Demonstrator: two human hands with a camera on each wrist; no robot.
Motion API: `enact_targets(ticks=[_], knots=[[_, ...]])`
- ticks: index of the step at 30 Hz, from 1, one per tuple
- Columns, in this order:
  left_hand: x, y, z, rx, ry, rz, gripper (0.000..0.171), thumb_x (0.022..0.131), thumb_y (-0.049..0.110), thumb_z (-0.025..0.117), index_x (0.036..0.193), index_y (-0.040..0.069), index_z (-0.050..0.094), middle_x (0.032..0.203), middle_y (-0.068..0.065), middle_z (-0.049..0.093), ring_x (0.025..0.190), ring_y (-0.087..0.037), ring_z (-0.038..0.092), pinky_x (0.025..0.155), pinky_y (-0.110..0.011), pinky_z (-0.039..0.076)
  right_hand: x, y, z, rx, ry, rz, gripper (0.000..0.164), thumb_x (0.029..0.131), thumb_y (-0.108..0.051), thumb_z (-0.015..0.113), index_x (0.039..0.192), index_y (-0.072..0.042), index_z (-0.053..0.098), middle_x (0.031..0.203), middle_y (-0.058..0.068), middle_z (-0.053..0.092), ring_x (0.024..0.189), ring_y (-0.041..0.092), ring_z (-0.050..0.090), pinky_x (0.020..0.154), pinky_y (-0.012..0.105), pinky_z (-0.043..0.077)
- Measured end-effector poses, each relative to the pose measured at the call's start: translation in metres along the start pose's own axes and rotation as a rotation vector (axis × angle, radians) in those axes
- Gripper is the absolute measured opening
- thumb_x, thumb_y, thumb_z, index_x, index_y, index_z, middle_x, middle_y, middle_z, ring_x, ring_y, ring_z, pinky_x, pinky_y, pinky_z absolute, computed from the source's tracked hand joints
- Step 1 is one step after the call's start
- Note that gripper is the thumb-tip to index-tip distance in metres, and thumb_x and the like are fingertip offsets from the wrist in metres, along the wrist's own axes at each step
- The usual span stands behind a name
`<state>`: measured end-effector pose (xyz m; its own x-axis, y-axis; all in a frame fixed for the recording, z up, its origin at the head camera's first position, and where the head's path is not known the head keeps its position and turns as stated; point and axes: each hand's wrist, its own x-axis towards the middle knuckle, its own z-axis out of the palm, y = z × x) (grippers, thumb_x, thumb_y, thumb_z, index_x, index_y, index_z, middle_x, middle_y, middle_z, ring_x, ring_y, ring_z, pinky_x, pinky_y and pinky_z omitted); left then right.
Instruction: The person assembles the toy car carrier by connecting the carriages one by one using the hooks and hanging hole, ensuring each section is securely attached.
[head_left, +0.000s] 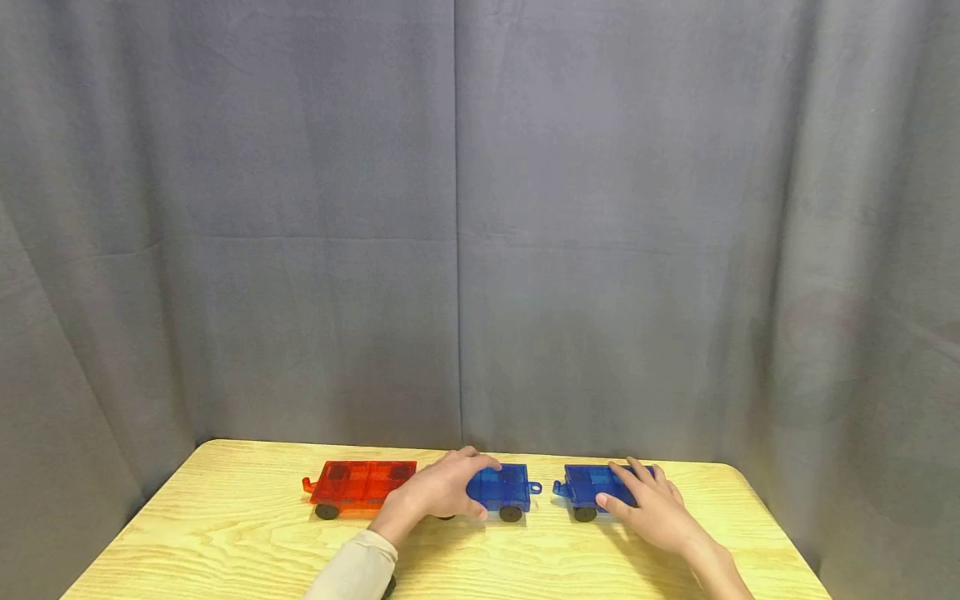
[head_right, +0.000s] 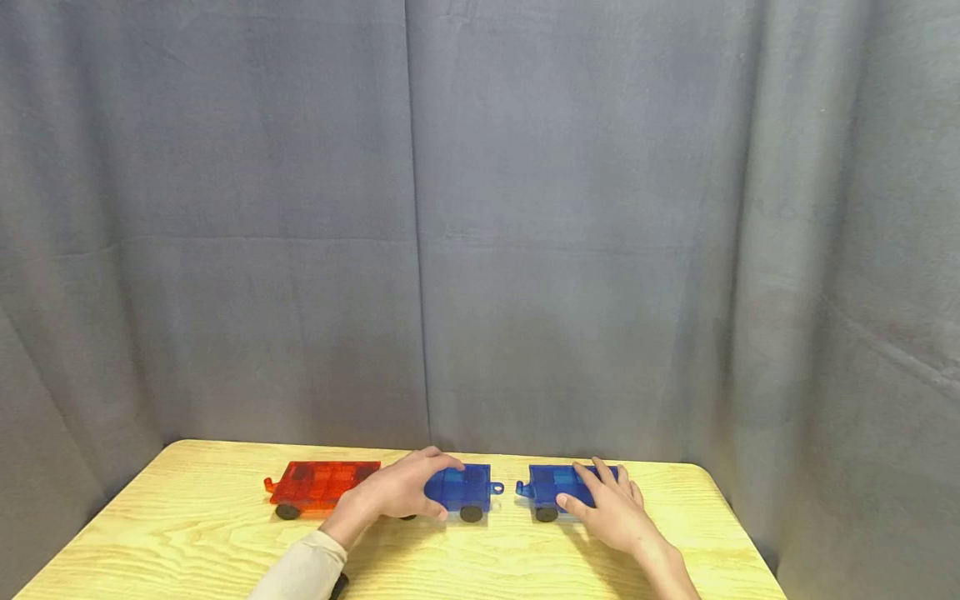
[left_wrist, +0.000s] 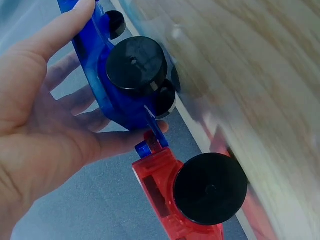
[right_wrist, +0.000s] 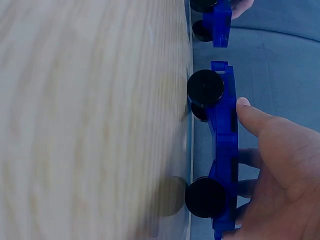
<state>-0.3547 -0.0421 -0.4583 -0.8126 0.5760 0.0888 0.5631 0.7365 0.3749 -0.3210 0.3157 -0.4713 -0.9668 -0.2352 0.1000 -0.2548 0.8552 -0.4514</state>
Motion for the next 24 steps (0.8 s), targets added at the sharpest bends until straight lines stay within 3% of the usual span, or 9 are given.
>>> enact_targets(ticks=[10, 24], knots=[[-0.003, -0.003, -0.005, -0.025, -0.015, -0.041, 0.068, 0.08, 0.037, 0.088, 0.14, 0.028, 0.06, 0.128, -0.002, 0.057, 0.115, -0.023, 0.054, 0.096, -0.05, 0.051, 0.003, -0.012, 0.007, -0.035, -0.005, -0.018, 0.075, 0.1, -0.057, 0.056, 0.151, -0.003, 0.047, 0.155, 0.036, 0.03, 0.136, 0.069, 0.017, 0.102, 0.081, 0.014], [-0.006, -0.007, -0.01, -0.041, -0.018, -0.034, 0.069, 0.08, 0.038, 0.088, 0.141, 0.026, 0.058, 0.127, -0.002, 0.056, 0.113, -0.023, 0.054, 0.095, -0.05, 0.051, 0.003, -0.024, 0.013, -0.069, 0.002, -0.041, 0.075, 0.099, -0.06, 0.056, 0.15, -0.005, 0.05, 0.155, 0.031, 0.034, 0.136, 0.066, 0.021, 0.102, 0.079, 0.018]])
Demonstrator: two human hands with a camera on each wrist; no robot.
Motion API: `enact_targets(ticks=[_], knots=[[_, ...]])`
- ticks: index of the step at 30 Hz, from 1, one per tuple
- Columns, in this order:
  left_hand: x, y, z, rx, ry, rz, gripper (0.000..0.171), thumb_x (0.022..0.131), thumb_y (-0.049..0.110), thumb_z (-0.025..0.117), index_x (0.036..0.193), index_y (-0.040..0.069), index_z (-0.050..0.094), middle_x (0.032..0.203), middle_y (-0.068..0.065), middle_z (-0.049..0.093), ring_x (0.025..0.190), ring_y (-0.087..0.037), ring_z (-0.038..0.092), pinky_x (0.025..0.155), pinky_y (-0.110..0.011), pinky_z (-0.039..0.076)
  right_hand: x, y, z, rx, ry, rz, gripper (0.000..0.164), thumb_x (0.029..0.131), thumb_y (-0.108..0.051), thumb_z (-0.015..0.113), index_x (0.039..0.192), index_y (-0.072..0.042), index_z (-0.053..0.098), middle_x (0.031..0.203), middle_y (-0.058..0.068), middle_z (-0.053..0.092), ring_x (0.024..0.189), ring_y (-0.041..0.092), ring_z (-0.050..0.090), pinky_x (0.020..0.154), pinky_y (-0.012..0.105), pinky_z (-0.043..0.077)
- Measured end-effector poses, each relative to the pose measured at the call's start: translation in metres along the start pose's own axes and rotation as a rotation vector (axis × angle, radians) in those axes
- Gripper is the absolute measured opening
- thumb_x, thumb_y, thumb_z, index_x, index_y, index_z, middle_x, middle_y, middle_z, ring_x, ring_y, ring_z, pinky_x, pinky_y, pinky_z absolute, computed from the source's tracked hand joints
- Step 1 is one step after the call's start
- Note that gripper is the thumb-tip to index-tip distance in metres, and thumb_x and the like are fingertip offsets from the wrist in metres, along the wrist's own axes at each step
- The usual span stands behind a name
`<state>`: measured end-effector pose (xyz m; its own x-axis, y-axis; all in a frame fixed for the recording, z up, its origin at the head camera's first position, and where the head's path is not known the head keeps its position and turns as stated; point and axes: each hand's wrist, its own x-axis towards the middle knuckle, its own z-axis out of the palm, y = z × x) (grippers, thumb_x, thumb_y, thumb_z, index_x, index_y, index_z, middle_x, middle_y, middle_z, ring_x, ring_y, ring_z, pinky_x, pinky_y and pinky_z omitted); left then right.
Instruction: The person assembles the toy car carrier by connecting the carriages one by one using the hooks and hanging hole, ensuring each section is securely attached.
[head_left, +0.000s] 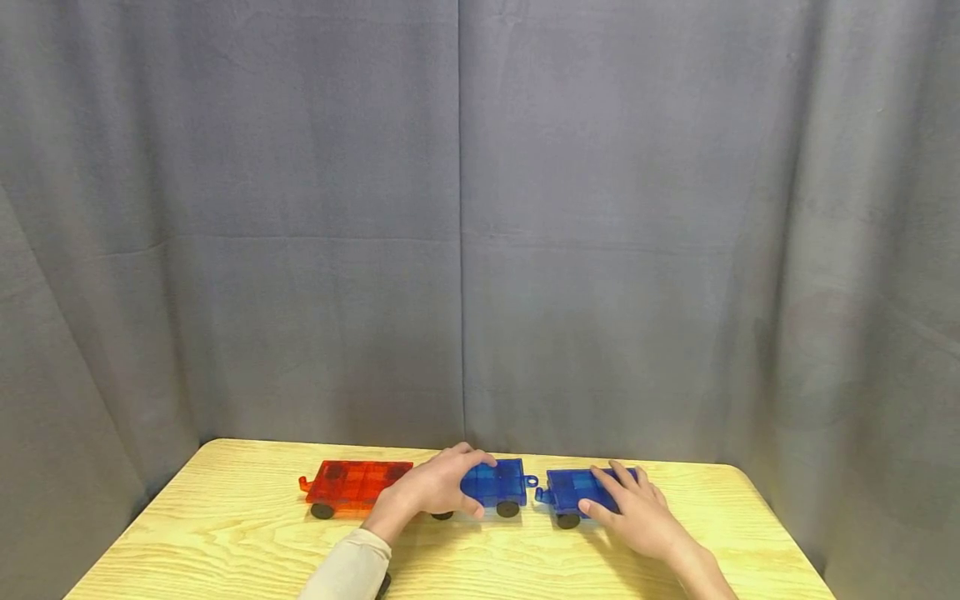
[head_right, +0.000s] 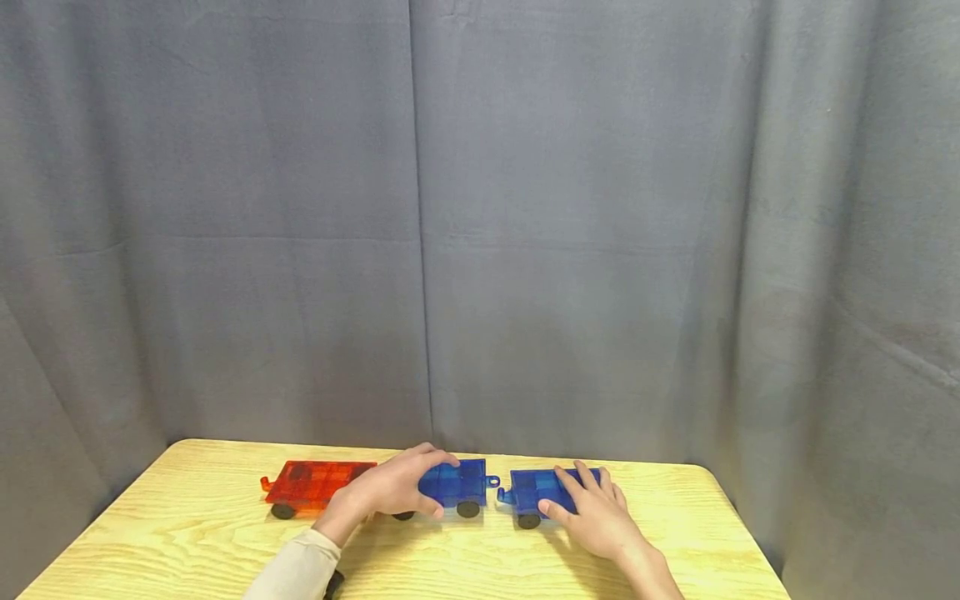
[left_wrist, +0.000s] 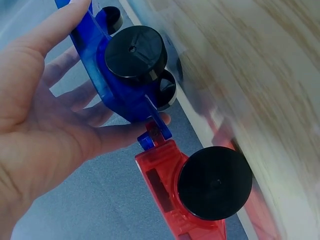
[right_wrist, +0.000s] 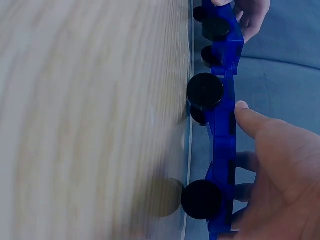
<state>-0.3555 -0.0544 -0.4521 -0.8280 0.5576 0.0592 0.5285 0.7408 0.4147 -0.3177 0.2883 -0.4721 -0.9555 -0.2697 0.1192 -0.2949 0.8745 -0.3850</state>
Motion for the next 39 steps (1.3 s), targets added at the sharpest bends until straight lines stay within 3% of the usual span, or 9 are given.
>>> enact_targets(ticks=[26, 39], knots=[[0.0036, 0.0045, -0.0004, 0.021, -0.033, 0.018, 0.067, 0.079, 0.036, 0.089, 0.139, 0.028, 0.06, 0.129, -0.001, 0.055, 0.115, -0.021, 0.054, 0.1, -0.045, 0.049, 0.0037, -0.0035, 0.0044, -0.042, 0.015, 0.031, 0.081, 0.095, -0.07, 0.052, 0.15, -0.01, 0.052, 0.154, 0.028, 0.038, 0.135, 0.063, 0.028, 0.097, 0.079, 0.025], [0.0023, -0.0012, 0.0035, 0.026, -0.048, 0.024, 0.068, 0.079, 0.033, 0.09, 0.14, 0.027, 0.06, 0.133, -0.001, 0.053, 0.12, -0.021, 0.053, 0.101, -0.044, 0.048, 0.005, -0.0069, 0.0045, -0.028, -0.005, 0.033, 0.081, 0.095, -0.069, 0.053, 0.15, -0.01, 0.052, 0.155, 0.027, 0.037, 0.135, 0.065, 0.025, 0.098, 0.08, 0.023]])
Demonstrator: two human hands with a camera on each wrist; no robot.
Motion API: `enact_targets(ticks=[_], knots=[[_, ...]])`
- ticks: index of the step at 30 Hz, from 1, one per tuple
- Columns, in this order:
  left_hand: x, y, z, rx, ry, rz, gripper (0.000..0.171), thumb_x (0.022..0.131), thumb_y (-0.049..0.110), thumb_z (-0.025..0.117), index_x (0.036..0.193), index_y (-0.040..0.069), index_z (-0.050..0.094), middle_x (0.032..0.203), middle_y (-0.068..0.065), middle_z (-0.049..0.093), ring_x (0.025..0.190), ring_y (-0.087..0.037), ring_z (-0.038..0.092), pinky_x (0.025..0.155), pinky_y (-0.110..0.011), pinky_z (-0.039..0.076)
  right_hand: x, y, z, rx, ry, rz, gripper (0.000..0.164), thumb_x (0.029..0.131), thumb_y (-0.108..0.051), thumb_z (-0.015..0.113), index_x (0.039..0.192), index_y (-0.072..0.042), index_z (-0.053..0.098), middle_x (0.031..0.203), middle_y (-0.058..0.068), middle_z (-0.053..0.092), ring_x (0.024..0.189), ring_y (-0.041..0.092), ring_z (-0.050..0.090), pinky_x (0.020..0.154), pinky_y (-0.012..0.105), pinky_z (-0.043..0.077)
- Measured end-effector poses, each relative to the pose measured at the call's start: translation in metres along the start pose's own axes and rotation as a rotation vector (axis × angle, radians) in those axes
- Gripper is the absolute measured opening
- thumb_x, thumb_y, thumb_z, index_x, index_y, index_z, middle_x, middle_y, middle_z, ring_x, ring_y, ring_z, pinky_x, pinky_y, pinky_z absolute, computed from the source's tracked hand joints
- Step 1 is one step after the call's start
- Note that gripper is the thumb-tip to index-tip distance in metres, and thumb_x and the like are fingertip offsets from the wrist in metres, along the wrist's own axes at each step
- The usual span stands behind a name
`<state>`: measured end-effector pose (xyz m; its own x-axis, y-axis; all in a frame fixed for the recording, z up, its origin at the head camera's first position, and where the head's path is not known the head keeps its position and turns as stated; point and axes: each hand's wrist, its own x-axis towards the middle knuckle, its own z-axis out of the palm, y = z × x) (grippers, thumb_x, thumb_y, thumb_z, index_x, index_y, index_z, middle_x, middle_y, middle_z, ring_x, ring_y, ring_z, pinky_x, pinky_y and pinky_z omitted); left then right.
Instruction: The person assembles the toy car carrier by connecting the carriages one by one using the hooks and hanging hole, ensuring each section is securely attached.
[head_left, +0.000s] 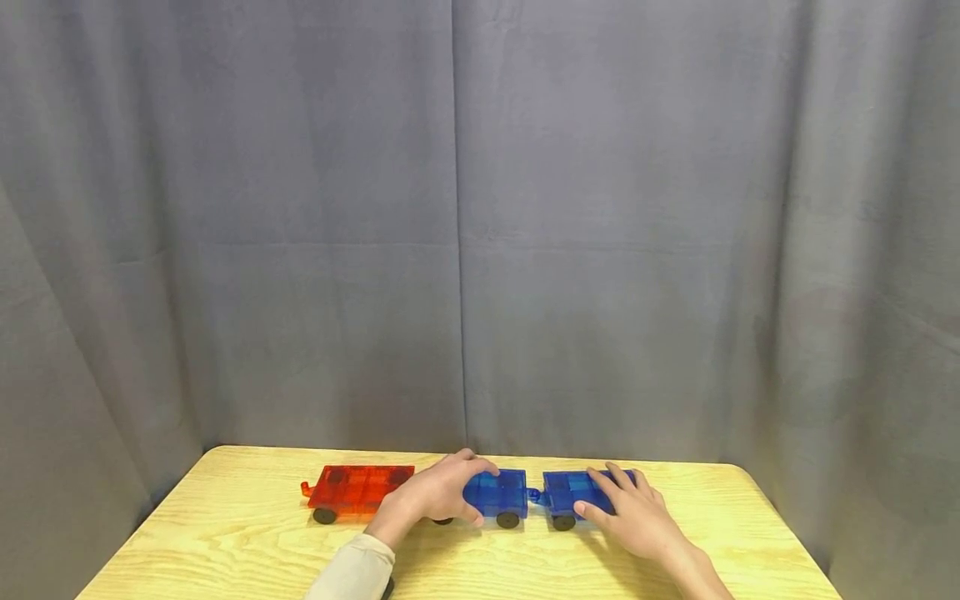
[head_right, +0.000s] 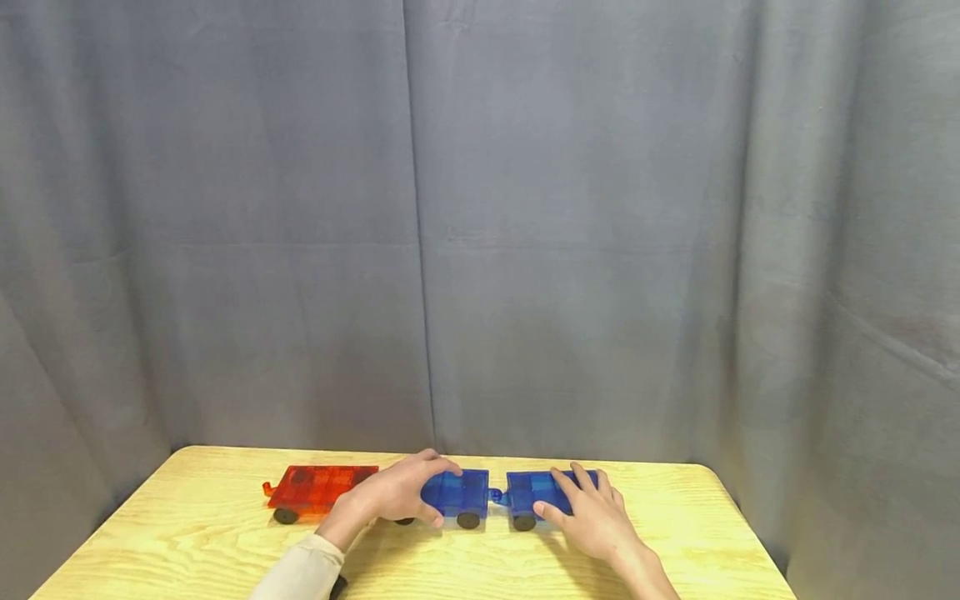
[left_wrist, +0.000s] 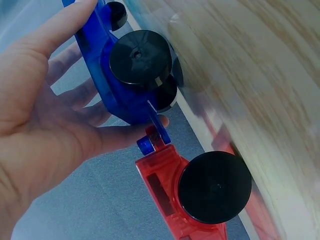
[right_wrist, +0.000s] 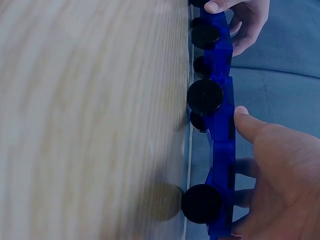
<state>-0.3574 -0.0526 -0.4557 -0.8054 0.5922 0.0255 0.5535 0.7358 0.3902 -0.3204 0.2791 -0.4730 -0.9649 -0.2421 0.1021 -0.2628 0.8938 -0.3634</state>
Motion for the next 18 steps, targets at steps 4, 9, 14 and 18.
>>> enact_targets(ticks=[4, 9, 14, 18], knots=[[-0.004, 0.0, 0.0, 0.0, 0.004, -0.015, 0.068, 0.078, 0.032, 0.091, 0.138, 0.026, 0.061, 0.133, -0.002, 0.053, 0.119, -0.023, 0.053, 0.1, -0.044, 0.049, 0.002, -0.002, 0.001, 0.007, -0.009, -0.002, 0.08, 0.095, -0.068, 0.053, 0.15, -0.011, 0.052, 0.154, 0.027, 0.038, 0.136, 0.064, 0.026, 0.098, 0.079, 0.024], [-0.005, -0.002, -0.001, -0.001, 0.017, -0.02, 0.068, 0.077, 0.031, 0.092, 0.137, 0.027, 0.062, 0.133, -0.002, 0.053, 0.121, -0.024, 0.052, 0.098, -0.044, 0.05, 0.004, -0.004, 0.001, 0.013, -0.008, -0.016, 0.077, 0.096, -0.065, 0.054, 0.15, -0.011, 0.052, 0.154, 0.026, 0.038, 0.136, 0.064, 0.025, 0.099, 0.079, 0.023], [-0.009, 0.002, -0.001, 0.014, 0.037, -0.044, 0.071, 0.081, 0.038, 0.087, 0.144, 0.028, 0.056, 0.139, -0.004, 0.051, 0.129, -0.029, 0.048, 0.108, -0.06, 0.036, 0.002, -0.003, -0.002, 0.041, -0.036, -0.023, 0.075, 0.099, -0.062, 0.053, 0.152, -0.009, 0.048, 0.156, 0.029, 0.033, 0.138, 0.065, 0.019, 0.102, 0.079, 0.017], [-0.011, 0.008, -0.004, 0.028, 0.099, -0.064, 0.068, 0.094, 0.048, 0.071, 0.153, 0.026, 0.045, 0.15, -0.008, 0.043, 0.141, -0.034, 0.035, 0.11, -0.073, 0.014, -0.003, -0.003, -0.012, 0.068, -0.048, -0.02, 0.077, 0.101, -0.06, 0.05, 0.156, -0.007, 0.041, 0.16, 0.031, 0.023, 0.142, 0.063, 0.008, 0.108, 0.076, 0.004]])
